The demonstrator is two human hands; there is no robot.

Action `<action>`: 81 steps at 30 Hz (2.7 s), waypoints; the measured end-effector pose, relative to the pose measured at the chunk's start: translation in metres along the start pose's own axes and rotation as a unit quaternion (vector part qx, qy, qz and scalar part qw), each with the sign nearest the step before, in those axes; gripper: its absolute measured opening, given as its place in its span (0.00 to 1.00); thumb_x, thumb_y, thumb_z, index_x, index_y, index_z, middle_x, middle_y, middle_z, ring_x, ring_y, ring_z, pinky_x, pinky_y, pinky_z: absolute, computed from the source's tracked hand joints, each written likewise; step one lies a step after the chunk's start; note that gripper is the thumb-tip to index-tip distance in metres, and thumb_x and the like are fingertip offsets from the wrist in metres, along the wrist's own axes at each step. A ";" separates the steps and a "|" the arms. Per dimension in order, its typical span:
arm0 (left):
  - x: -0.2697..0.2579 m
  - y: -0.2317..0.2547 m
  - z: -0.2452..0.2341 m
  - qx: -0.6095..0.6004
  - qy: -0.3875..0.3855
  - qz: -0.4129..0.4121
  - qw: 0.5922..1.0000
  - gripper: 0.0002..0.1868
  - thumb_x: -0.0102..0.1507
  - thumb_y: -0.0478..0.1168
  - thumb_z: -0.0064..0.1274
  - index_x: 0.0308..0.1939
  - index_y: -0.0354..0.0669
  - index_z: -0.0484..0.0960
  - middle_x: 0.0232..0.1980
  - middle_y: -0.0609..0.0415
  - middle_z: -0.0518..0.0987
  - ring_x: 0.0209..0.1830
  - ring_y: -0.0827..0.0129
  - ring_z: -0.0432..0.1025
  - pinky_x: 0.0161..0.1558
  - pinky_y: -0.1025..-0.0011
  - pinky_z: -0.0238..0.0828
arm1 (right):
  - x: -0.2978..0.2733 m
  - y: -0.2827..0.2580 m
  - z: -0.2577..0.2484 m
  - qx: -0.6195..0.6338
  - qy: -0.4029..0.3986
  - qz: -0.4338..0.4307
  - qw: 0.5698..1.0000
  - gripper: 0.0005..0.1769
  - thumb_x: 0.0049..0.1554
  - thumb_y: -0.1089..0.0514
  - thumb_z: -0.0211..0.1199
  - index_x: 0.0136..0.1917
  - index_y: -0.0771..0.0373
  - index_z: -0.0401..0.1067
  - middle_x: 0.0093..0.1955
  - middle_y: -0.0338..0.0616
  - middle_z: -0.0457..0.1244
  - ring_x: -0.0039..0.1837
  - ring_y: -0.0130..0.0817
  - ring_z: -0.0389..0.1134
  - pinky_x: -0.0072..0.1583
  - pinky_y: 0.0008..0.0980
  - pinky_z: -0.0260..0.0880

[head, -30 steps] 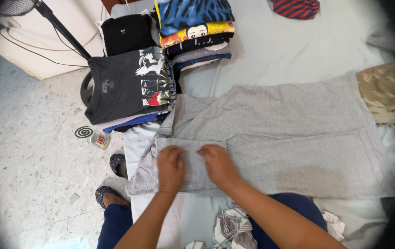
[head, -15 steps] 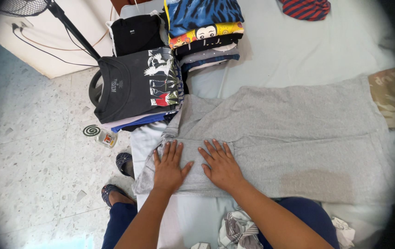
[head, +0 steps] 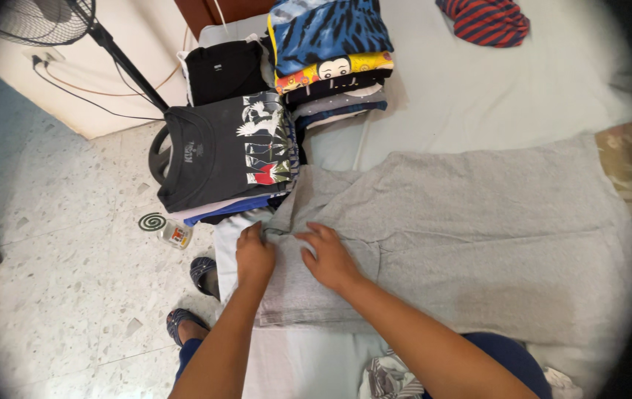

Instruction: The person folds a light gray sweatshirt on a bed, smoothing and aligning it before folding it into a compact rectangle. The person then places the folded sweatshirt on a stack of other folded clothes.

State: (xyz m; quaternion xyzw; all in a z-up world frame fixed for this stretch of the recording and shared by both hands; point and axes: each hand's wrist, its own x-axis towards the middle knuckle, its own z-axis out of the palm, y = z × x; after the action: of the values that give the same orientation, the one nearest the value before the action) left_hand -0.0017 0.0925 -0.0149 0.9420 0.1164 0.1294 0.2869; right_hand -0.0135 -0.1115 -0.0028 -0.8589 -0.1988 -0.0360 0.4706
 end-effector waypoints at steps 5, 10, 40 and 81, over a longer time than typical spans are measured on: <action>-0.001 0.015 -0.009 0.004 0.022 0.049 0.999 0.40 0.53 0.47 0.63 0.66 0.34 0.70 0.64 0.33 0.73 0.63 0.41 0.68 0.62 0.53 0.63 | 0.086 0.009 0.051 0.196 -0.125 0.168 0.958 0.21 0.59 0.56 0.56 0.65 0.54 0.76 0.67 0.47 0.69 0.67 0.40 0.71 0.69 0.39 0.68; 0.008 0.007 -0.038 -0.047 -0.014 -0.123 0.991 0.29 0.62 0.51 0.57 0.64 0.41 0.76 0.55 0.34 0.81 0.57 0.43 0.76 0.58 0.56 0.72 | 0.109 0.008 0.051 0.457 -0.182 0.253 0.833 0.23 0.61 0.59 0.53 0.68 0.53 0.73 0.73 0.40 0.64 0.74 0.36 0.62 0.72 0.39 0.56; -0.089 -0.011 -0.041 0.249 -0.080 0.162 0.951 0.43 0.62 0.67 0.41 0.77 0.54 0.56 0.82 0.52 0.52 0.82 0.51 0.43 0.73 0.38 0.30 | -0.053 0.007 -0.056 -0.296 -0.049 -0.076 0.951 0.33 0.62 0.41 0.53 0.78 0.53 0.60 0.82 0.49 0.49 0.82 0.51 0.44 0.76 0.64 0.34; -0.090 0.115 0.026 0.104 -0.153 0.255 0.949 0.28 0.62 0.49 0.53 0.64 0.46 0.73 0.72 0.45 0.68 0.71 0.47 0.62 0.68 0.49 0.55 | -0.187 0.193 -0.362 -0.428 0.137 0.237 0.861 0.19 0.57 0.49 0.58 0.61 0.50 0.75 0.69 0.39 0.65 0.73 0.39 0.63 0.75 0.60 0.51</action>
State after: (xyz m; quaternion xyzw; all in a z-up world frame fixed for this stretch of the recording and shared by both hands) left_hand -0.0617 -0.0405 0.0140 0.9733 -0.1605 0.0396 0.1592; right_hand -0.0677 -0.5589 -0.0017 -0.9834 0.1124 -0.1223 0.0733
